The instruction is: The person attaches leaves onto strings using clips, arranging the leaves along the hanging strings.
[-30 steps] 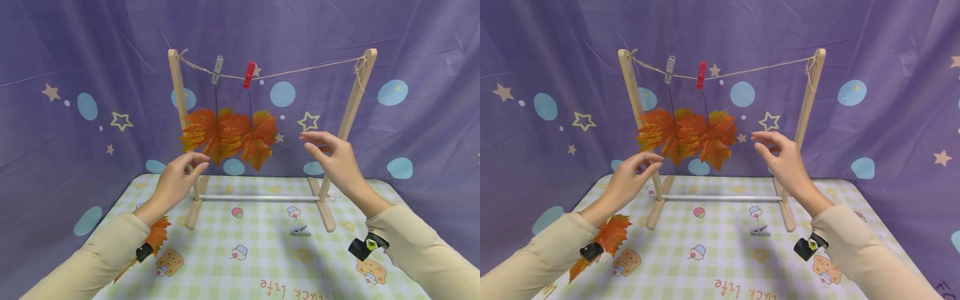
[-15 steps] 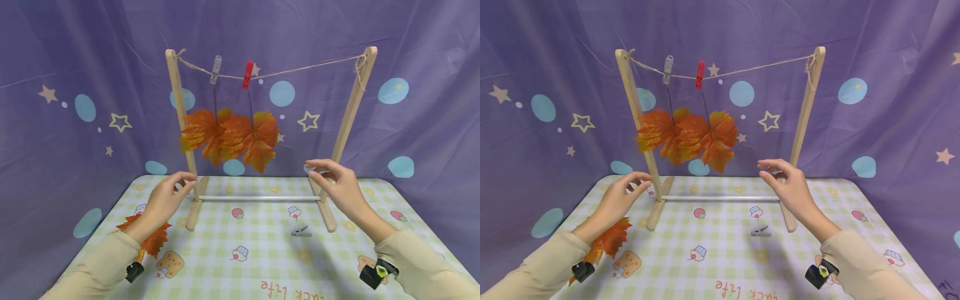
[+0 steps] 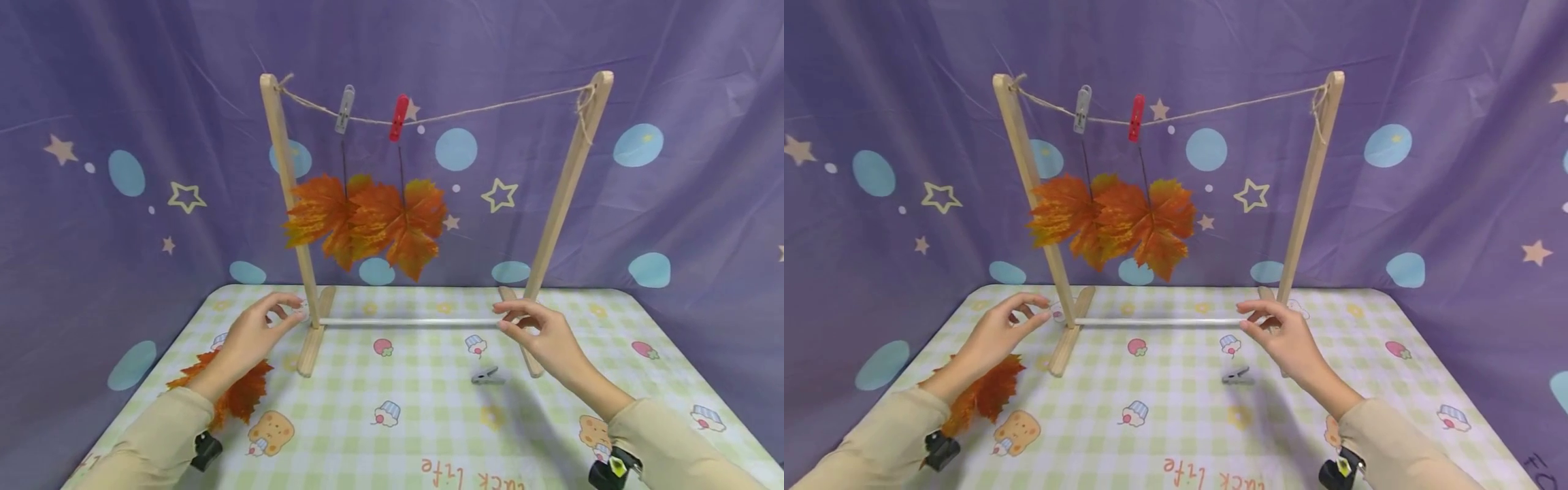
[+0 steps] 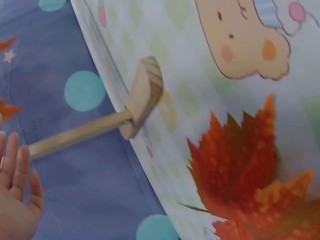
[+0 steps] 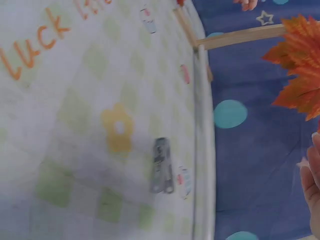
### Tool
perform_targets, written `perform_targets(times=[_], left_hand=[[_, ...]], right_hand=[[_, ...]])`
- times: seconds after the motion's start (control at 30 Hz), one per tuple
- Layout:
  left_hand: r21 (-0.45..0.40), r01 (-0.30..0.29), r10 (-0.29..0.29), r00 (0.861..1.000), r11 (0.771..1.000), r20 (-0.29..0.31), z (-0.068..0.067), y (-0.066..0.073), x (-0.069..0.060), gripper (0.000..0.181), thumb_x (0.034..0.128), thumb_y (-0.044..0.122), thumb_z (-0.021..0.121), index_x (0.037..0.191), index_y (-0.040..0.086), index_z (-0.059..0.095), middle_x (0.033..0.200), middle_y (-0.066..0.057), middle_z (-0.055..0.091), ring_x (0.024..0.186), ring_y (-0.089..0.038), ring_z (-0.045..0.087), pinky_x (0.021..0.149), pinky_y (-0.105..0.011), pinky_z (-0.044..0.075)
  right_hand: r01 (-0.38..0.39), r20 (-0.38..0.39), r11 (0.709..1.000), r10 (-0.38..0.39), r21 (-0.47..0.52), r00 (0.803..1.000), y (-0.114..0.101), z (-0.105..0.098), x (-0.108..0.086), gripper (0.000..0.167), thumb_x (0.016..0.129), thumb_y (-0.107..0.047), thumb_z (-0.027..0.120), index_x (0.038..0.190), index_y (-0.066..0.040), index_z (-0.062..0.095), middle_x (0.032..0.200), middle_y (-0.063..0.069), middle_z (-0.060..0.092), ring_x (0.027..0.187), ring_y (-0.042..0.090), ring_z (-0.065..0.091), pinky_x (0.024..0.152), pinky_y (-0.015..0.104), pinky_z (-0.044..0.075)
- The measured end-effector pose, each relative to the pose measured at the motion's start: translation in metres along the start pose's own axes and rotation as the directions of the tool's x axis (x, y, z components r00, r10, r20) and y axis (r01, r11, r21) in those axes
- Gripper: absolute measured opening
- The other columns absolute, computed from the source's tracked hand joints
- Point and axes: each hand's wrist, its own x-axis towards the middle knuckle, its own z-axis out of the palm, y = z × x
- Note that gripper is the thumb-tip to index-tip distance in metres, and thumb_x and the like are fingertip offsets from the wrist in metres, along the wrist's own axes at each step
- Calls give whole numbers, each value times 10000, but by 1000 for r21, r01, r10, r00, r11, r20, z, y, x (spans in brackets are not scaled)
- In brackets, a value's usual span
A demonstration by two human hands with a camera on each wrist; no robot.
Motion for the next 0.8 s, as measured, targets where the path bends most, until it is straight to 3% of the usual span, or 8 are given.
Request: perform_targets(times=[0.23,0.33,0.43,0.67,0.8], left_hand=[[-32,-9,10,1000,999,17,-4,-18,1,296,976,362,642,1206,177,656,1172,-29,668,957,-174,562,831,-372,440],[-41,6,-5,1000,999,22,-6,-26,1,292,992,357,616,1205,162,661,1149,-33,668,946,-156,546,799,-323,449],[-35,19,-18,1000,999,16,-7,-35,0,304,999,358,604,1205,143,665,1133,-41,669,936,-156,544,770,-304,459],[-3,55,-55,998,998,11,-9,-56,0,342,1001,362,598,1232,118,664,1146,-94,663,952,-261,573,690,-369,485],[12,105,-105,994,994,26,-15,-65,-2,370,1005,383,585,1250,116,657,1187,-128,646,1008,-312,560,708,-389,458]], right_hand=[[-72,93,997,72,-1,993,21,4,-11,248,917,-121,722,1160,-71,705,1045,35,691,871,146,640,737,274,514],[-127,129,992,126,2,984,29,4,-15,249,918,-161,727,1159,-100,708,1046,66,684,852,164,641,582,294,513],[-165,154,986,165,-10,974,37,3,-19,255,916,-197,732,1162,-135,710,1050,74,685,847,170,635,506,299,484],[-94,181,996,94,-9,979,51,7,-25,255,903,-129,737,1154,-95,711,1133,58,692,960,205,622,810,282,512],[-76,210,997,74,4,975,55,9,-25,253,900,-116,737,1150,-86,711,1135,59,682,982,214,607,819,275,506]])
